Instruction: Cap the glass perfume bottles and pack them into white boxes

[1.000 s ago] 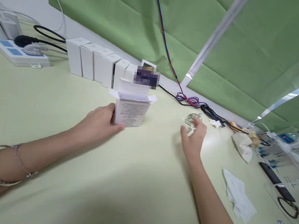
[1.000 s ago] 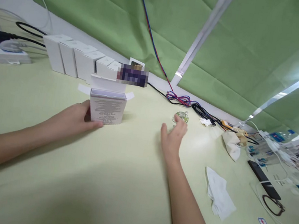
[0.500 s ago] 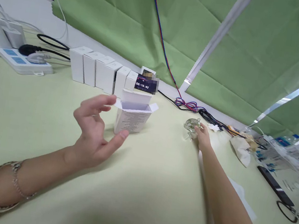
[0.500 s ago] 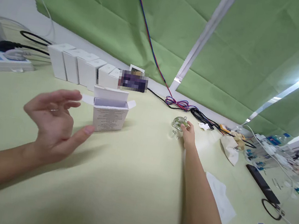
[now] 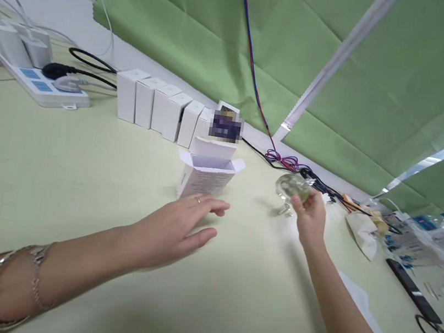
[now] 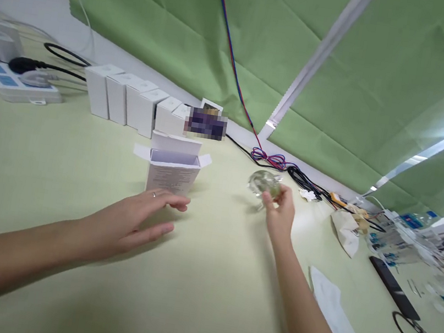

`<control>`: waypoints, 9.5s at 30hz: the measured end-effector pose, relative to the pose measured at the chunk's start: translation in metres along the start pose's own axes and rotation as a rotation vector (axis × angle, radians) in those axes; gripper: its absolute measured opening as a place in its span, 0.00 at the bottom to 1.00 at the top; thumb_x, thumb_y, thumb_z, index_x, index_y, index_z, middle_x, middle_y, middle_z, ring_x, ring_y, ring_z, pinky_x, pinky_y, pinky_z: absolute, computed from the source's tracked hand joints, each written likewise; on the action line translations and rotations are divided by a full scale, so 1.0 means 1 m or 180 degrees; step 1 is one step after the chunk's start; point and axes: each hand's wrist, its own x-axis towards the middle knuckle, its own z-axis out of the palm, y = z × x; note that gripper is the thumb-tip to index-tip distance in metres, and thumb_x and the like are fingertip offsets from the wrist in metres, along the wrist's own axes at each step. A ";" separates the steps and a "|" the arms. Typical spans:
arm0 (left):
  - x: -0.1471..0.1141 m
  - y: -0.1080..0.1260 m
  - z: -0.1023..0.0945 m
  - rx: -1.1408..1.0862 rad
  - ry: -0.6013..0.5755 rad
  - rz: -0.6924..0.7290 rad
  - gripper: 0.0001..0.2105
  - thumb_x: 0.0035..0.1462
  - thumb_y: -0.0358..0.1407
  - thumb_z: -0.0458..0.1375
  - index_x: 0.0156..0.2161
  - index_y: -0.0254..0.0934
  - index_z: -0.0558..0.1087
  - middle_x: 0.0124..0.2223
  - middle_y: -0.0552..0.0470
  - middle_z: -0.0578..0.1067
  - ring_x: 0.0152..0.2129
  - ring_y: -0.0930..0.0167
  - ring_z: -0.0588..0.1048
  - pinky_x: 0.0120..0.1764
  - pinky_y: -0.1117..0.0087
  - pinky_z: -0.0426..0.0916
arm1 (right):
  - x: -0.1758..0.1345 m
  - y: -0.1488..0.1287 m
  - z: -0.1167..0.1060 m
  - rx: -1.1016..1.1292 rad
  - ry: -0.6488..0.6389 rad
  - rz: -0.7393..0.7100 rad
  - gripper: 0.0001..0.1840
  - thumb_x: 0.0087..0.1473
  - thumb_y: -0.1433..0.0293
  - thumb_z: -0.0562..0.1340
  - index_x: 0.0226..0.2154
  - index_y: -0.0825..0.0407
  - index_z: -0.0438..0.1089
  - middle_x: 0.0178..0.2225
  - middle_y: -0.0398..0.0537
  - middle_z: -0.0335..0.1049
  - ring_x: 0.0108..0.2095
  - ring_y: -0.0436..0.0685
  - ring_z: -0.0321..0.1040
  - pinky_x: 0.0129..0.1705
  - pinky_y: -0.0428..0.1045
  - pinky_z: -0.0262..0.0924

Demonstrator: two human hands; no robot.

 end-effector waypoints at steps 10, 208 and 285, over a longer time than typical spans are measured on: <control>0.008 0.003 -0.003 -0.0024 -0.0743 -0.0699 0.13 0.62 0.43 0.54 0.48 0.42 0.71 0.45 0.51 0.79 0.41 0.62 0.77 0.40 0.65 0.68 | -0.109 -0.067 0.044 0.0279 -0.1760 -0.0237 0.18 0.55 0.52 0.64 0.39 0.49 0.69 0.34 0.46 0.76 0.34 0.56 0.71 0.37 0.51 0.66; 0.010 -0.002 -0.008 -0.1296 -0.0019 -0.1351 0.15 0.54 0.42 0.61 0.46 0.42 0.72 0.46 0.49 0.80 0.40 0.62 0.79 0.39 0.63 0.75 | -0.055 -0.140 -0.017 0.0556 -0.0075 -0.2894 0.24 0.53 0.74 0.70 0.47 0.40 0.64 0.38 0.43 0.75 0.44 0.62 0.78 0.42 0.60 0.75; 0.004 -0.009 -0.006 -0.0524 0.0713 0.0391 0.11 0.66 0.38 0.55 0.52 0.55 0.70 0.49 0.56 0.73 0.44 0.72 0.75 0.40 0.76 0.74 | -0.104 -0.069 0.065 0.1753 -0.0593 -0.1056 0.15 0.59 0.68 0.65 0.45 0.41 0.60 0.46 0.45 0.67 0.47 0.53 0.70 0.44 0.50 0.68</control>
